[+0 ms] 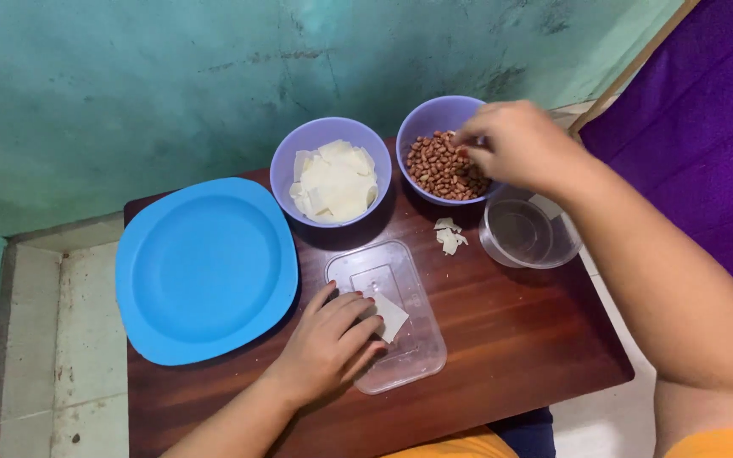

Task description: A person is manually wrapping individual peanuts in thin white strips to create peanut rolls.

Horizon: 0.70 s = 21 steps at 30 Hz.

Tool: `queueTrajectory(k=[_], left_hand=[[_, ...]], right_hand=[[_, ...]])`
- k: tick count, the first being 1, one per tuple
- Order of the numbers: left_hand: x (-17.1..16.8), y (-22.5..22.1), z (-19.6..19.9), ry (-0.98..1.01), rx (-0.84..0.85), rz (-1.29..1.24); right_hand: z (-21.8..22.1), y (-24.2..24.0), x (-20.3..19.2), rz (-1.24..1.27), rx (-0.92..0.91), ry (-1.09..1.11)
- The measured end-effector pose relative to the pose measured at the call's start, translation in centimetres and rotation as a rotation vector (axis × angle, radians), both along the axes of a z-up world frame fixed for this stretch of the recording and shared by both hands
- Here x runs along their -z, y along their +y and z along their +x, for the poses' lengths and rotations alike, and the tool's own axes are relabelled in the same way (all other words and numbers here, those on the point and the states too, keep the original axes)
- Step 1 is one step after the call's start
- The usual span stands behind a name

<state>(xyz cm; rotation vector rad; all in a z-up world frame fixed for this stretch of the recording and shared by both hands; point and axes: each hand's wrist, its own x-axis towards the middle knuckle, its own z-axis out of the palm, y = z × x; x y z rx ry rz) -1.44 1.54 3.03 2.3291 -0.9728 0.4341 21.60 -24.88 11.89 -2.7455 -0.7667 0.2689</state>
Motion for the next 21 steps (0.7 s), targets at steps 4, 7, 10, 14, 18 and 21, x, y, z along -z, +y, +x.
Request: queueTrajectory(k=[4, 7, 10, 14, 18, 21], left_hand=[[0.2, 0.2, 0.3, -0.026, -0.007, -0.006], [0.4, 0.4, 0.5, -0.025, -0.006, 0.001], [0.3, 0.4, 0.6, -0.027, -0.017, -0.029], [0.3, 0.4, 0.9, -0.023, 0.01, -0.04], [0.4, 0.5, 0.9, 0.009, 0.02, -0.028], [0.2, 0.4, 0.9, 0.007, 0.021, -0.028]], right_hand=[[4.9, 0.4, 4.5, -0.064, -0.073, -0.06], [5.6, 0.9, 2.7, -0.101, 0.019, 0.042], [6.5, 0.5, 2.8, -0.147, 0.069, 0.041], [5.9, 1.1, 2.9, -0.216, 0.077, 0.109], [5.8, 1.9, 4.7, -0.342, 0.048, 0.097], [6.5, 1.9, 6.9, -0.378, 0.076, 0.069]])
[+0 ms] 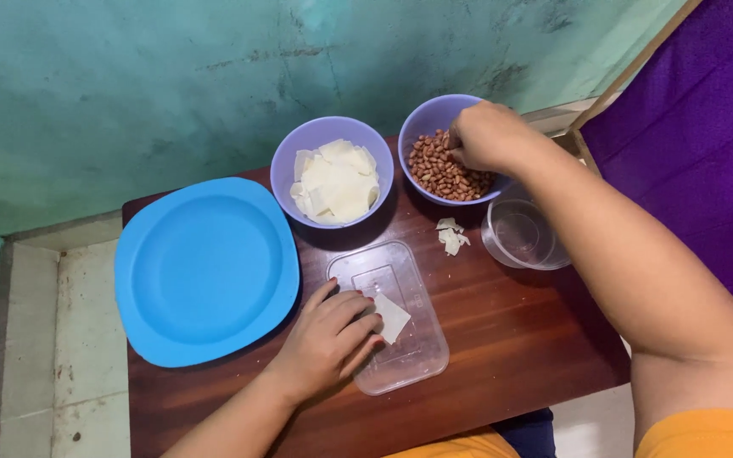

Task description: A person is manually wrapping individual peanuts in thin white strips to create peanut rolls.

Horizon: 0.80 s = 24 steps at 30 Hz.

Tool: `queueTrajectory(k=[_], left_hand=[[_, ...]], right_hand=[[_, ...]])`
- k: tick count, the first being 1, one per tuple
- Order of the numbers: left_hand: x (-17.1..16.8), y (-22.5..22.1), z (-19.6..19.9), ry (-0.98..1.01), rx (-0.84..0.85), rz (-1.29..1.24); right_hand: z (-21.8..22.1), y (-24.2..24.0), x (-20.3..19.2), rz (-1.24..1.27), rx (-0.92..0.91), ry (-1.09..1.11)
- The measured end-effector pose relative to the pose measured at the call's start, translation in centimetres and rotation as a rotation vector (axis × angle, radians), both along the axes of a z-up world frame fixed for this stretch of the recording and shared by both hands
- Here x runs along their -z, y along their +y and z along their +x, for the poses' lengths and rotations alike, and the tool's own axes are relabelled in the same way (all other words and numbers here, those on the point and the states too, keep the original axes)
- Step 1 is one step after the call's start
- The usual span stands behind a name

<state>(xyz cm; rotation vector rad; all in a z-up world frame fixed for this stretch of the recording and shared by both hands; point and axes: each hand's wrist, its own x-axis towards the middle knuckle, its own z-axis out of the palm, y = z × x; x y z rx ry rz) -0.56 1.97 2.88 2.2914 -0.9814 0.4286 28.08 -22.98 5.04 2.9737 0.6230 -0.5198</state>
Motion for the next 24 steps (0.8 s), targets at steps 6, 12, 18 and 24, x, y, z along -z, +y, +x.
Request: queueTrajectory(k=[6, 12, 18, 24], left_hand=[[0.7, 0.1, -0.1, 0.026, -0.01, 0.021], [0.7, -0.1, -0.4, -0.006, -0.014, 0.007], [1.4, -0.3, -0.9, 0.009, -0.016, 0.023], [5.9, -0.3, -1.3, -0.04, -0.115, 0.025]], right_hand=[[-2.0, 0.1, -3.9, 0.186, 0.07, 0.044], [-2.4, -4.0, -5.1, 0.567, -0.089, -0.262], [-13.8, -2.7, -7.7, 0.916, -0.085, -0.075], [-21.1, 1.2, 0.5, 1.076, -0.383, 0.078]])
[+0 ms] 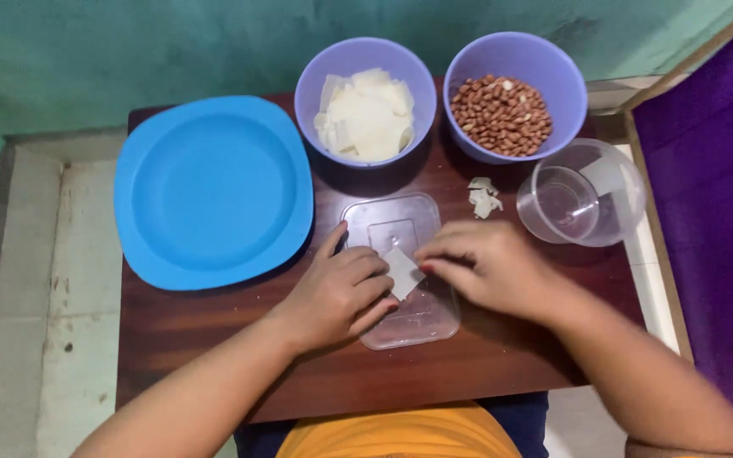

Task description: A person is manually wrapping individual peanuts in thin white strips to create peanut rolls.

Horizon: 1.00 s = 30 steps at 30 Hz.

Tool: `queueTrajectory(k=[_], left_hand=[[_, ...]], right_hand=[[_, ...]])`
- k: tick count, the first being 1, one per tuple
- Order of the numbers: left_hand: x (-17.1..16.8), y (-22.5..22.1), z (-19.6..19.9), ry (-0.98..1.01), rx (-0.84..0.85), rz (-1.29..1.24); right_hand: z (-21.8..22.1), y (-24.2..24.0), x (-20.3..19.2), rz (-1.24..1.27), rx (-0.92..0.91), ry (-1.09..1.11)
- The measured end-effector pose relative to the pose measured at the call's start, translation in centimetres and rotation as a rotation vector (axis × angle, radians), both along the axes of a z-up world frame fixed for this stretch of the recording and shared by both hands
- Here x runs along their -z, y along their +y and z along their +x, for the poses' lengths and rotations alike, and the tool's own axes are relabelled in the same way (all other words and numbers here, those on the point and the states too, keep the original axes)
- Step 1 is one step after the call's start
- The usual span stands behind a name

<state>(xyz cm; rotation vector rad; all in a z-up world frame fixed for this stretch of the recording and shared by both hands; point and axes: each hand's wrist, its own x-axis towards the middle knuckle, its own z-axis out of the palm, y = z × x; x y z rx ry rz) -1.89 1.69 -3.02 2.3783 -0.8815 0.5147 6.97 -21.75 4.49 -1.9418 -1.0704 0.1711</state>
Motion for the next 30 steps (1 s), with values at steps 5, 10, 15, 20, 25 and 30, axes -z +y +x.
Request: queueTrajectory(k=[5, 10, 15, 20, 25, 30], left_hand=[[0.4, -0.1, -0.1, 0.014, -0.028, 0.008], [0.2, -0.1, 0.2, 0.011, -0.038, 0.018], [0.1, -0.3, 0.1, 0.009, -0.056, 0.003], [0.0, -0.4, 0.0, 0.006, -0.066, -0.004], [0.1, -0.4, -0.1, 0.014, -0.081, -0.002], [-0.2, -0.3, -0.4, 0.032, -0.098, -0.002]], right_hand=[[-1.4, 0.3, 4.0, -0.043, -0.031, 0.031], [-1.9, 0.6, 5.8, -0.084, -0.054, 0.02], [-2.1, 0.8, 6.6, -0.056, -0.024, -0.202], [-2.1, 0.7, 6.6, -0.073, -0.003, -0.234], [-2.4, 1.0, 5.7, -0.052, 0.023, -0.234], [-2.4, 1.3, 5.4, -0.058, 0.036, -0.254]])
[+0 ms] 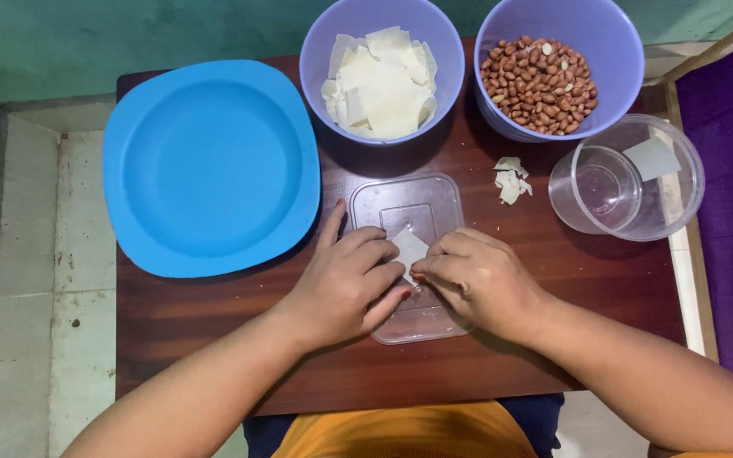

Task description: A person is manually wrapping individual peanuts in thin white strips to create peanut rolls.

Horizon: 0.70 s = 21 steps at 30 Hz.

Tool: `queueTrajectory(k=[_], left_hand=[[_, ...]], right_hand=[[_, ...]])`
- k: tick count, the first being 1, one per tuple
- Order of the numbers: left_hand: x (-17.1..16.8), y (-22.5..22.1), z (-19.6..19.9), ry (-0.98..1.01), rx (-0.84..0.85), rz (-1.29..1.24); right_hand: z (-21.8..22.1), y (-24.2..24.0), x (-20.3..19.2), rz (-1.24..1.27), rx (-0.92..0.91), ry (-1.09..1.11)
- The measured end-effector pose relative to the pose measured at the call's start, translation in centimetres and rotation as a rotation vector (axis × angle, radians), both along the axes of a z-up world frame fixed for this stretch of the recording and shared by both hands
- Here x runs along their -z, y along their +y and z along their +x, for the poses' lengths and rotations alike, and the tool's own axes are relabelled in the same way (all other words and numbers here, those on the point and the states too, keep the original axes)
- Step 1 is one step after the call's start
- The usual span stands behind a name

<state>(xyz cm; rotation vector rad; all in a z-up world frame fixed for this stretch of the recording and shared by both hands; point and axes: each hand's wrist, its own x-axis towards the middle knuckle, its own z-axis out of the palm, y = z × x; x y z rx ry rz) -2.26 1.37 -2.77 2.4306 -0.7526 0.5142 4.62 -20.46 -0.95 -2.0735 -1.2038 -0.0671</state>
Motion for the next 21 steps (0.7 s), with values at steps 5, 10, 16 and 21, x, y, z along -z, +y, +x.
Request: queueTrajectory(k=[5, 10, 16, 21], left_hand=[[-0.1, -0.1, 0.0, 0.001, -0.005, 0.0], [-0.1, -0.1, 0.1, -0.007, -0.009, -0.003], [-0.4, -0.3, 0.2, -0.003, -0.018, 0.007], [-0.6, -0.4, 0.1, -0.018, -0.031, 0.003]], right_hand=[[0.1, 0.2, -0.3, 0.004, 0.003, 0.002], [0.0, 0.2, -0.1, 0.002, -0.017, 0.009], [0.2, 0.2, -0.7, -0.009, -0.065, -0.006], [0.2, 0.0, -0.9, -0.053, -0.081, -0.03]])
